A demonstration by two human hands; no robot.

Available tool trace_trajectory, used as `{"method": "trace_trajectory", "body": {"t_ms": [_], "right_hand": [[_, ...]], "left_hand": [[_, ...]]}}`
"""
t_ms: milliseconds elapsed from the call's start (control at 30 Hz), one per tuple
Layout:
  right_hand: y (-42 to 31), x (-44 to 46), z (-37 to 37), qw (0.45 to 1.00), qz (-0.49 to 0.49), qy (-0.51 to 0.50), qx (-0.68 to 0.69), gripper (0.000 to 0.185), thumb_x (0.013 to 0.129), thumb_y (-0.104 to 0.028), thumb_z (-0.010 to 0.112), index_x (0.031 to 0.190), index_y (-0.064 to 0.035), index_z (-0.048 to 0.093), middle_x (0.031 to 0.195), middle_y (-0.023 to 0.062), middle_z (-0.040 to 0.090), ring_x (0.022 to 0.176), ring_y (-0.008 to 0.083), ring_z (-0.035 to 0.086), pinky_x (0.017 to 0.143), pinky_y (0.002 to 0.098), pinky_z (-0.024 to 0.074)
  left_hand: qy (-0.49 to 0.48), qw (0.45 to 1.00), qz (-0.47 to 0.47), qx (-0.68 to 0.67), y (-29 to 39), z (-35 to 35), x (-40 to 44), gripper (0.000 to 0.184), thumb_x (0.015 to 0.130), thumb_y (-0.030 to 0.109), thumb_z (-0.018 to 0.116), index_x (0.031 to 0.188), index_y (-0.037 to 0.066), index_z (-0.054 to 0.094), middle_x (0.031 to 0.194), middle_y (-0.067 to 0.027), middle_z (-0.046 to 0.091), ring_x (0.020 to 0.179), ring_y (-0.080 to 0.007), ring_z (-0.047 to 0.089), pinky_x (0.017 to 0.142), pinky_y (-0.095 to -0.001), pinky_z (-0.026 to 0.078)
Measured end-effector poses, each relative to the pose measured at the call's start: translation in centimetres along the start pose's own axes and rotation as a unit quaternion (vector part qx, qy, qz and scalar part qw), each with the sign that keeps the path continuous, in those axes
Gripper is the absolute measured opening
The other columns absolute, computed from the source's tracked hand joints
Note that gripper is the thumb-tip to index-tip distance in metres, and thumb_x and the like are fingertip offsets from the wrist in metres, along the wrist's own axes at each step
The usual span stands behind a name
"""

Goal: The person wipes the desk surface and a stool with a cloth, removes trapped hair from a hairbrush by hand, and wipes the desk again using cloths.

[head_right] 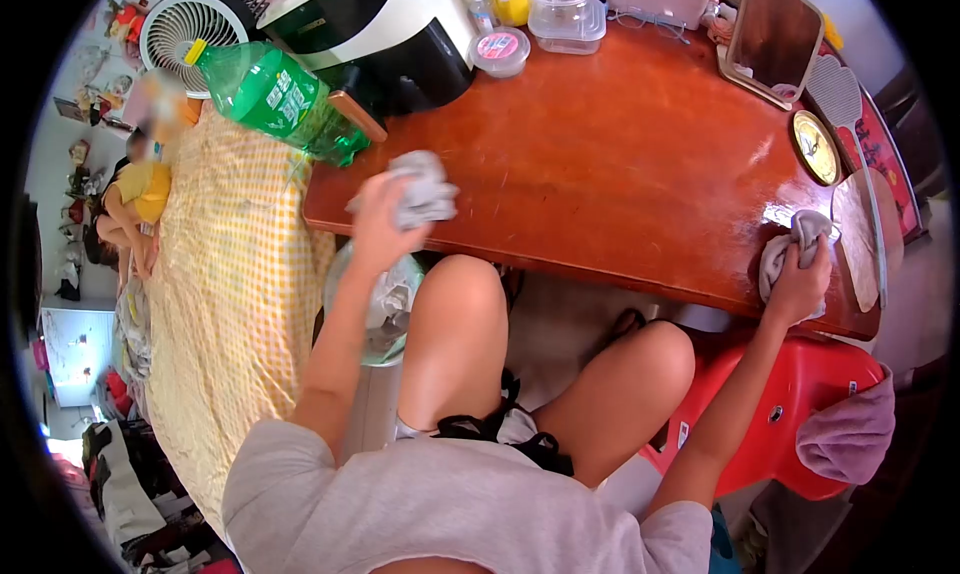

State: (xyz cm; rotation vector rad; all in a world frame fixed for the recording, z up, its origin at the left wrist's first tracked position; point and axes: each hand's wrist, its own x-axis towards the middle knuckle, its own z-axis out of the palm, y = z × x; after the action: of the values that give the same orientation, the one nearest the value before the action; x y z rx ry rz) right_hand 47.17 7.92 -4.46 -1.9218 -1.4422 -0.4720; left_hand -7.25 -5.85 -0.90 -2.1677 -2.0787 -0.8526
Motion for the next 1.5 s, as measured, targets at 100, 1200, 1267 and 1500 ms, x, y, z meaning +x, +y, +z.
{"method": "trace_trajectory", "body": {"t_ms": [100, 1200, 1267, 1500], "right_hand": [[-0.2, 0.0, -0.1, 1.0, -0.005, 0.009, -0.01, 0.044, 0.079, -0.025, 0.066, 0.12, -0.0117, 0.058, 0.116, 0.0116, 0.06, 0.104, 0.0314, 0.057, 0.087, 0.0399, 0.0449], [0.5, 0.1, 0.6, 1.0, 0.009, -0.02, 0.019, 0.045, 0.083, -0.028, 0.061, 0.124, -0.0106, 0.055, 0.117, 0.016, 0.058, 0.105, 0.0348, 0.055, 0.088, 0.0423, 0.043], [0.5, -0.1, 0.3, 1.0, 0.004, -0.012, 0.025, 0.045, 0.083, -0.028, 0.061, 0.124, -0.0107, 0.055, 0.118, 0.0156, 0.058, 0.106, 0.0345, 0.055, 0.088, 0.042, 0.043], [0.1, 0.0, 0.1, 0.999, 0.029, -0.019, 0.012, 0.047, 0.083, -0.027, 0.062, 0.125, -0.0075, 0.054, 0.123, 0.0152, 0.056, 0.11, 0.0324, 0.054, 0.09, 0.0393, 0.043]], "left_hand": [[-0.042, 0.98, 0.168, -0.099, 4.7, 4.9, 5.1, 0.062, 0.056, 0.022, 0.077, 0.113, 0.016, 0.055, 0.115, -0.0145, 0.048, 0.112, -0.0354, 0.046, 0.094, -0.045, 0.039], [-0.053, 0.965, 0.224, -0.124, 7.6, 4.7, 3.7, 0.061, 0.052, 0.029, 0.076, 0.107, 0.011, 0.056, 0.101, -0.0177, 0.05, 0.096, -0.0341, 0.049, 0.08, -0.045, 0.04], [-0.152, 0.923, 0.326, -0.135, 12.4, 6.9, 5.9, 0.062, 0.054, 0.031, 0.076, 0.112, 0.016, 0.057, 0.11, -0.018, 0.05, 0.103, -0.0366, 0.048, 0.087, -0.0467, 0.04], [-0.131, 0.907, 0.383, -0.115, 20.3, 11.3, 7.1, 0.061, 0.056, 0.03, 0.077, 0.112, 0.021, 0.056, 0.116, -0.0139, 0.048, 0.108, -0.0354, 0.045, 0.089, -0.0468, 0.037]]}}
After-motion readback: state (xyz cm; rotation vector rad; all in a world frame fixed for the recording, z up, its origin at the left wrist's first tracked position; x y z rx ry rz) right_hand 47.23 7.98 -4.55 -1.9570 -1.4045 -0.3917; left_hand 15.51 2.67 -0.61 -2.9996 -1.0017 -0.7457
